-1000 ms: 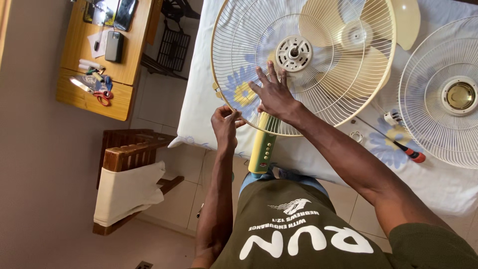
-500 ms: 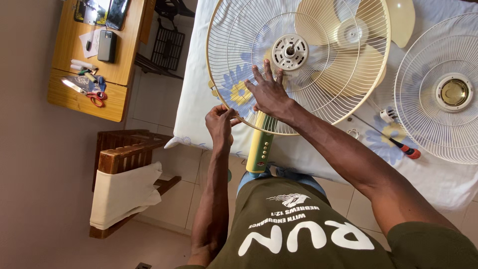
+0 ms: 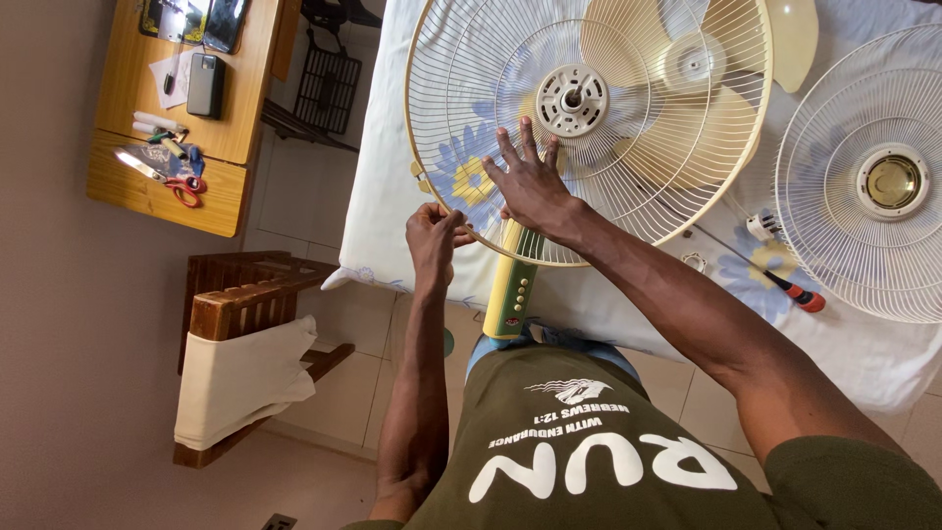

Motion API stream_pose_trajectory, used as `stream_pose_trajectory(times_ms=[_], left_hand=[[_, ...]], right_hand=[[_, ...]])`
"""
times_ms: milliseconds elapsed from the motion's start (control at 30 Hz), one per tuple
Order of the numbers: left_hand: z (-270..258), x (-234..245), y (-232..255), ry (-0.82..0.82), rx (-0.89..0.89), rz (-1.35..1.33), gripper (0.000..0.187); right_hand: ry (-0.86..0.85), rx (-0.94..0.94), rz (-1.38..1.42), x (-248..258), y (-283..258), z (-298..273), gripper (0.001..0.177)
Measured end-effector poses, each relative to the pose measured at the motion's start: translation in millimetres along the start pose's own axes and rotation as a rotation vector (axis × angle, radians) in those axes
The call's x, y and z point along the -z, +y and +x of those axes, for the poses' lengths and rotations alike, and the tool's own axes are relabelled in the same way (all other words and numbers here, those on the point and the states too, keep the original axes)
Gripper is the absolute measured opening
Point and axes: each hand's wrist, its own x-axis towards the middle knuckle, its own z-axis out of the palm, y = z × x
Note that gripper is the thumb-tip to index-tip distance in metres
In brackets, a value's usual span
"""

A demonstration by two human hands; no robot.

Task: The person assembles a standing fan by attaching the front grille, fan blades, and rear grille to the fan motor. They use a screwdriver to secure the components and place the assembled fan on a bed.

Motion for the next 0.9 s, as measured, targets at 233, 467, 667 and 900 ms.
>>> stream_pose_trajectory(times_ms=[233,467,667,900], left_hand=[[28.0,28.5,32.6,-0.032,0.061,0.321,0.046],[78.6,4.4,74.3,-0.001,-0.246,0.241,0.027],[80.6,-1.6,99.8,0.079,-0.209,0.522,0.014],[72.7,-14.6,116.0,0.161,-0.259,0.795,0.012]], right_hand=[[-0.023,-0.036,0.006,-1.9,6.1,-0.7,0.074],[0.27,0.111,0.047,3.6,17.8,53.5,0.085],[0.111,-0.003,0.02,12.8,10.0,55.5,0.09],[0.107,0.011,0.029,14.0,11.0,58.5,0.088]])
